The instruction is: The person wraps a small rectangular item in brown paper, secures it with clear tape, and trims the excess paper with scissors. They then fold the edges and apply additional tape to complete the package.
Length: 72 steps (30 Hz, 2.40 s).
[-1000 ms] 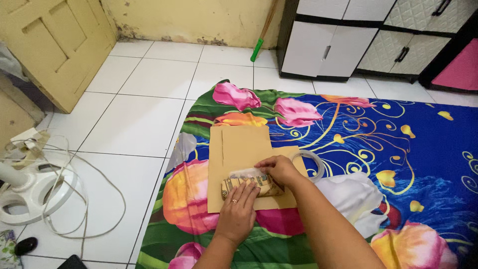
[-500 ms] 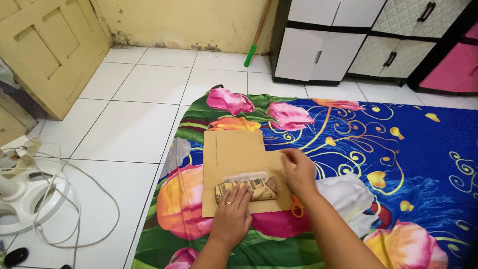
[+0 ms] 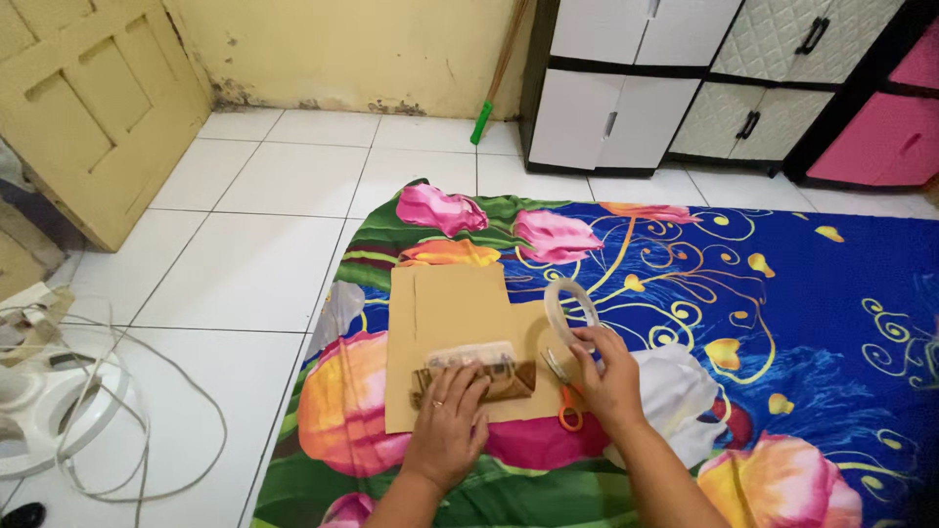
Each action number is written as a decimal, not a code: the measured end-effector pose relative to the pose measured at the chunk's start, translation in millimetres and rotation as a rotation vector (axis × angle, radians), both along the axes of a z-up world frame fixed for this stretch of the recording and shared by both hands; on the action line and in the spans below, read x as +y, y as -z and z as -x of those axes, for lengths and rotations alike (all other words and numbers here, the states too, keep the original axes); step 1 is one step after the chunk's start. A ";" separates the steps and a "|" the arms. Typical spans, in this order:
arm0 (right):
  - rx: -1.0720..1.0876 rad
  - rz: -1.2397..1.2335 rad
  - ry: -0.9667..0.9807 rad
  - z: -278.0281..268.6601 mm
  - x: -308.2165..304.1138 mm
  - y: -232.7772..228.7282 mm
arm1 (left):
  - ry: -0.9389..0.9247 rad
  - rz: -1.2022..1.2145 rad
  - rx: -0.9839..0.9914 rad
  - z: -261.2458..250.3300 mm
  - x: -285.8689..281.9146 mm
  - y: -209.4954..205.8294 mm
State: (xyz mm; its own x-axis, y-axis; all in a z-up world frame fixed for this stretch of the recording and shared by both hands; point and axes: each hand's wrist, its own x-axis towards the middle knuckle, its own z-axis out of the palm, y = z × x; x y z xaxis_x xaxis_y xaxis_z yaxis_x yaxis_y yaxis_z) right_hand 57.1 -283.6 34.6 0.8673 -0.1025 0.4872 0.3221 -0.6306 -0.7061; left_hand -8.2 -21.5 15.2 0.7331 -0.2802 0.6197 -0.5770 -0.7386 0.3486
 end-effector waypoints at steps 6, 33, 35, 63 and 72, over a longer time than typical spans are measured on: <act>-0.044 -0.433 -0.274 11.5 26.5 -19.9 | -0.015 0.582 0.238 -10.0 -36.4 -52.9; 0.518 -1.062 -0.506 6.0 13.4 -26.3 | -0.025 0.698 0.568 -36.0 -20.3 -100.9; 0.486 -1.010 -0.475 4.4 15.4 -24.6 | -0.012 0.656 0.506 -31.1 -21.0 -113.9; 0.673 -1.030 -0.619 27.4 20.1 -86.1 | 0.401 1.204 0.743 -50.7 -34.3 -90.1; 0.611 -1.036 -0.749 26.6 20.1 -75.3 | 0.406 0.963 0.694 -48.4 -25.4 -122.1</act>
